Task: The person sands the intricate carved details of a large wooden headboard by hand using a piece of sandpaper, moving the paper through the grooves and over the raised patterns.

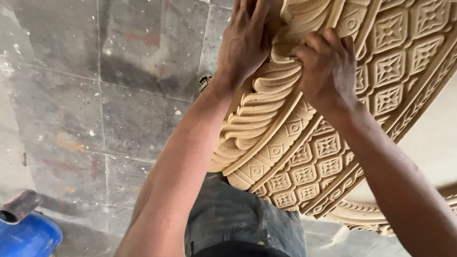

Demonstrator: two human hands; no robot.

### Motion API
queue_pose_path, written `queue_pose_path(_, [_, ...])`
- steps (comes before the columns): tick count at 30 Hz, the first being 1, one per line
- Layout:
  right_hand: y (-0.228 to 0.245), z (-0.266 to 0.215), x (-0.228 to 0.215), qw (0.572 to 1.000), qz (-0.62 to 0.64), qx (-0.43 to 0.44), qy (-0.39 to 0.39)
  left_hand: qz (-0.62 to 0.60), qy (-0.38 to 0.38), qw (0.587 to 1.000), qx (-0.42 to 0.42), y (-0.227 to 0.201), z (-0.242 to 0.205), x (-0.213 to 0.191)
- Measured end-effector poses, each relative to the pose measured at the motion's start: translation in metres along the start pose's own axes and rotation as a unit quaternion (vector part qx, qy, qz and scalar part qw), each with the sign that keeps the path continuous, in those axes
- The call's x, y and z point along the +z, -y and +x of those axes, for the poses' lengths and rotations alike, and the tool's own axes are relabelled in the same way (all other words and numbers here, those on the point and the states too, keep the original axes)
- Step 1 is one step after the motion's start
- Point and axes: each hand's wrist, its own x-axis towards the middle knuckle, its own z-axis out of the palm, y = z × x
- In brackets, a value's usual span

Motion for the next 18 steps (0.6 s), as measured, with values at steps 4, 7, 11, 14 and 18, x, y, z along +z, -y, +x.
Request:
queue_pose_path(4, [0.023,0.016,0.032,0.98,0.13,0.149,-0.026,-0.006,-0.009,1.0,0.002,0.006,0.008,0.004])
queue_pose_path(7, [0.019,0.004,0.043,0.977,0.163,0.121,-0.065,-0.015,0.0,1.0,-0.006,0.005,-0.002,0.004])
queue_pose_path(11, [-0.028,-0.014,0.013,0.991,-0.09,-0.066,-0.079,0.012,-0.006,1.0,0.001,0.003,0.001,0.003])
queue_pose_path(14, [-0.07,-0.006,-0.008,0.977,-0.154,-0.121,-0.084,0.026,0.002,1.0,-0.013,0.002,0.003,0.005])
queue_pose_path(18, [-0.036,-0.014,0.009,0.983,-0.146,-0.031,-0.11,0.035,0.001,0.999,-0.018,-0.001,0.005,0.001])
